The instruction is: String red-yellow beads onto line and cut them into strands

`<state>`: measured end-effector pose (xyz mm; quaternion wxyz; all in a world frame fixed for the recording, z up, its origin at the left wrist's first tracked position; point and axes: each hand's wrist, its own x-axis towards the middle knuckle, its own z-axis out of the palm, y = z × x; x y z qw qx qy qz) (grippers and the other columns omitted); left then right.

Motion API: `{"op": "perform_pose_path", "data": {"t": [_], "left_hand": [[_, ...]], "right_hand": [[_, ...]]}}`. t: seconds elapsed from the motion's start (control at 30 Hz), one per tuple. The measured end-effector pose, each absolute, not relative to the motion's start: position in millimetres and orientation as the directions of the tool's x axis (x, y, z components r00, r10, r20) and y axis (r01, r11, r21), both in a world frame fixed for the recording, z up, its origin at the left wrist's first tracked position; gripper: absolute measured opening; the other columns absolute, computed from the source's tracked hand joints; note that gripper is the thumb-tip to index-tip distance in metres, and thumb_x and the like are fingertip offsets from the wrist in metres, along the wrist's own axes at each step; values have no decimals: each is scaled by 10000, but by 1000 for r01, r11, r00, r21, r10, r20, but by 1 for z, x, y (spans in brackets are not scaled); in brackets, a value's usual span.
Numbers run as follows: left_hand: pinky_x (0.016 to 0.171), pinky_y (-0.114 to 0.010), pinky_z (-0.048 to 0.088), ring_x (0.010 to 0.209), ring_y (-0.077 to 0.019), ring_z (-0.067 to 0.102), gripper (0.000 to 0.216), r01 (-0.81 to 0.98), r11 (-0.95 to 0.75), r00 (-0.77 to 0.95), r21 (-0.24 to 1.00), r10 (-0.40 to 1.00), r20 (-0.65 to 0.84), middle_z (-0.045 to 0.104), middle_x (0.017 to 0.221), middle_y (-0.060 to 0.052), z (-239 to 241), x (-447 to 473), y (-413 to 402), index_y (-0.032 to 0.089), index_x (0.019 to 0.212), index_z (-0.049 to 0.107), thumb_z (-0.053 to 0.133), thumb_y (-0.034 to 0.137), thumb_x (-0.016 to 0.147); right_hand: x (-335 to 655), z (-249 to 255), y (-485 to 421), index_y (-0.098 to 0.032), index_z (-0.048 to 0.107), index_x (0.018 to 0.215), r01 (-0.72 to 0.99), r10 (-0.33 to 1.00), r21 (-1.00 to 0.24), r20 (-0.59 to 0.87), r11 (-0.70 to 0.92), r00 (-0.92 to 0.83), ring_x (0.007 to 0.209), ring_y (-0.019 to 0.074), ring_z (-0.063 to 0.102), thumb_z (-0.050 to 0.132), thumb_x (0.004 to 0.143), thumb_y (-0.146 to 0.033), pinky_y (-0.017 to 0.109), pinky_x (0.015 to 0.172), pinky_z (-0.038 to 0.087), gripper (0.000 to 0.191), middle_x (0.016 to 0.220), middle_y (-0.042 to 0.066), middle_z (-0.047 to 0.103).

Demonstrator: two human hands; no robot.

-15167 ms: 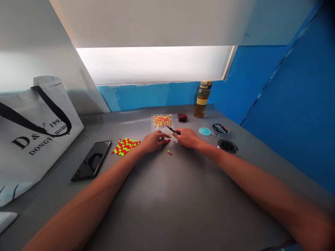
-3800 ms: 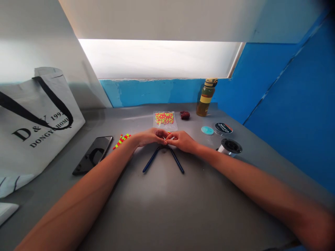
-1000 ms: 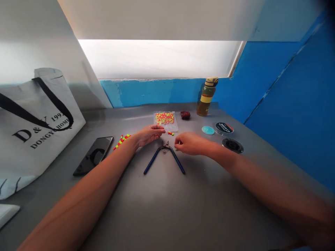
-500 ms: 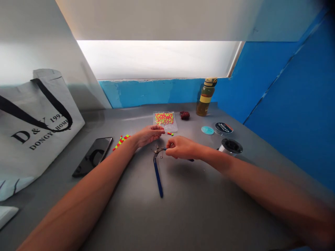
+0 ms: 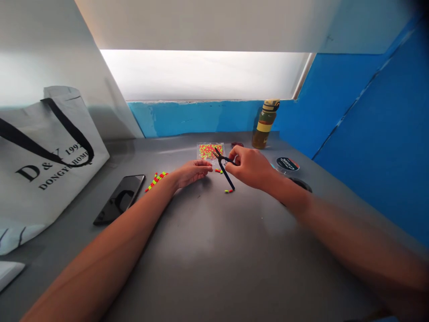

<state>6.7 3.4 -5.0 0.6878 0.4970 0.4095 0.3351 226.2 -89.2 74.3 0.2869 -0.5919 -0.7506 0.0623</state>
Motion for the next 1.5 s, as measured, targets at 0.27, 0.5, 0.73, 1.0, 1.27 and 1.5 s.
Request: {"op": "perform_pose_path", "data": {"t": [0.27,0.5,0.73,1.0,1.27,1.5], "left_hand": [[704,-201,467,716,-71,613,296,-55,273,446,960,867,-221,696,873,-47,-11,5,7,127,925,719,872,166,673],[691,-188,463,720,-66,609,305,-50,255,473,966,858,-202,699,889,-41,-14,4,9,133,918,712,880,194,670],[689,-194,446,701,-59,590,285,-47,223,499,974,850,-170,681,850,-20,-13,5,8,132,896,708,873,194,673],[683,-185,448,711,-58,596,289,-43,240,498,970,847,-188,695,888,-31,-11,4,6,138,912,714,871,172,672],[709,-201,464,728,-70,608,272,-66,233,505,970,847,-169,692,896,-46,-15,2,10,133,909,705,860,166,688],[693,-192,455,706,-62,593,254,-58,220,518,974,840,-159,679,869,-35,-15,3,9,127,891,714,860,168,687]], "right_hand": [[230,57,-71,-214,634,1115,838,949,-456,232,298,-212,851,223,626,606,895,-442,285,689,382,318,998,77,722],[224,20,-54,-181,658,979,683,931,-659,72,314,-359,899,209,641,520,905,-243,265,732,433,168,1017,71,728],[228,18,-51,-163,653,1043,606,932,-724,147,330,-332,840,192,654,466,947,-281,270,707,445,241,957,71,729],[238,12,-50,-215,657,1171,920,946,-271,234,284,-223,979,267,639,620,847,-303,308,724,407,338,1108,104,702],[238,13,-53,-227,664,1120,953,968,-197,153,229,-201,918,264,655,626,857,-372,311,641,379,303,1057,94,721],[237,14,-54,-242,674,1110,954,972,-214,147,210,-181,899,266,662,624,868,-432,309,625,368,311,1024,86,733]]}}
